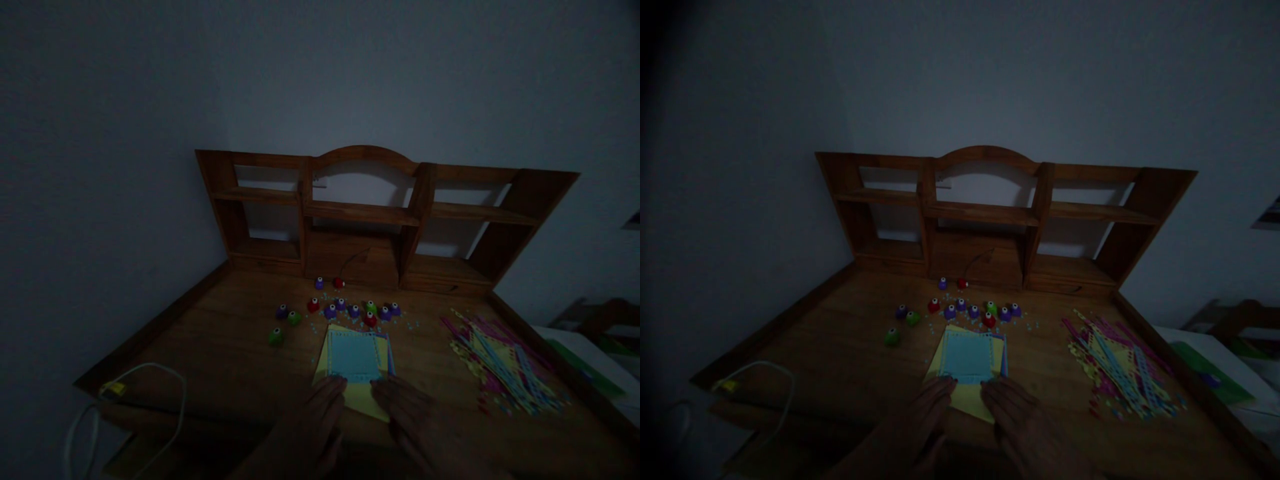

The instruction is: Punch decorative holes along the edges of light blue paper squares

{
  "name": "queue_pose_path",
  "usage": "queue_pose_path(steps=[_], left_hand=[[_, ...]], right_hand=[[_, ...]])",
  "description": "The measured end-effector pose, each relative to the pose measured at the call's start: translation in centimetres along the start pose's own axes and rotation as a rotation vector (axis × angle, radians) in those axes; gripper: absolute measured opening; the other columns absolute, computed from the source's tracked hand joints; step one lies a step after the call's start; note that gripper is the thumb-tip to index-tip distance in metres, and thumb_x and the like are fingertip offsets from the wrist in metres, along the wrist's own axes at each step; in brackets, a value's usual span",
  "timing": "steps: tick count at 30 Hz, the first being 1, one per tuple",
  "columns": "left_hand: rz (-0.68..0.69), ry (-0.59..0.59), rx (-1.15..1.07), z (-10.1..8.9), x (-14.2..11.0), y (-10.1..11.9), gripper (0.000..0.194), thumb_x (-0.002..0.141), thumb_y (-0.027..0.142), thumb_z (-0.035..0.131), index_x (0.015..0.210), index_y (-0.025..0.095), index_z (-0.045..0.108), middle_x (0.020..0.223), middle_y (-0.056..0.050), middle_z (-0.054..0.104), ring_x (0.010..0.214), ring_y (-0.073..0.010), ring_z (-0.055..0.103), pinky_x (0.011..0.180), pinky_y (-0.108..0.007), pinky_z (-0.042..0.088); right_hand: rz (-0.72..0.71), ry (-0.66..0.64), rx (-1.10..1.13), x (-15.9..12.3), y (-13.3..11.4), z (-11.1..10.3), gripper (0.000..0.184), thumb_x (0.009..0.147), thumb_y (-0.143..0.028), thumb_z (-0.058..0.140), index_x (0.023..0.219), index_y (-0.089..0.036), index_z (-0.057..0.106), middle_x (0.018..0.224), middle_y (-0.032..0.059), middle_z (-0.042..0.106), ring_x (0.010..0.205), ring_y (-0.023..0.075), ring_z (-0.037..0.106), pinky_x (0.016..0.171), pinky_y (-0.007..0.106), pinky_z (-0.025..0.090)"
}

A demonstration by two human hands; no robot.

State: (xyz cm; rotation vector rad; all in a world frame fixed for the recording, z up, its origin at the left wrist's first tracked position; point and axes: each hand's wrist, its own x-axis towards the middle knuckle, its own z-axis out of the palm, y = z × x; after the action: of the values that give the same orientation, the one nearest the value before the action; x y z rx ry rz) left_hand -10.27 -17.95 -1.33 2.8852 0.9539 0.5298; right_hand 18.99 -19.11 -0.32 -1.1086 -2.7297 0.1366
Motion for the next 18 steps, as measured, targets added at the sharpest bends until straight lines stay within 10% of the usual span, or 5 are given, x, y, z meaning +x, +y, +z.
queue_pose_path(steps=[11, 18], left_hand=[[0.006, 0.124, 0.096, 0.8, -2.5, -0.9, 0.063, 0.088, 0.026, 0.052, 0.144, 0.011, 0.029, 0.146, -0.013, 0.040, 0.136, -0.0267, 0.035, 0.108, -0.039, 0.041], [0.081, 0.041, 0.024, -0.9, 0.5, 1.1, 0.059, 0.089, 0.042, 0.052, 0.139, 0.013, 0.038, 0.148, -0.012, 0.037, 0.136, -0.0274, 0.035, 0.110, -0.042, 0.037]], right_hand=[[0.078, 0.071, 0.012, -1.0, 0.1, -1.2, 0.058, 0.091, -0.021, 0.047, 0.146, -0.025, 0.031, 0.148, 0.0051, 0.038, 0.135, 0.0242, 0.036, 0.110, 0.041, 0.037], [0.095, 0.134, 0.081, 0.2, -0.8, -0.2, 0.053, 0.094, -0.026, 0.046, 0.145, -0.026, 0.032, 0.146, 0.0052, 0.041, 0.133, 0.0233, 0.039, 0.109, 0.043, 0.037]])
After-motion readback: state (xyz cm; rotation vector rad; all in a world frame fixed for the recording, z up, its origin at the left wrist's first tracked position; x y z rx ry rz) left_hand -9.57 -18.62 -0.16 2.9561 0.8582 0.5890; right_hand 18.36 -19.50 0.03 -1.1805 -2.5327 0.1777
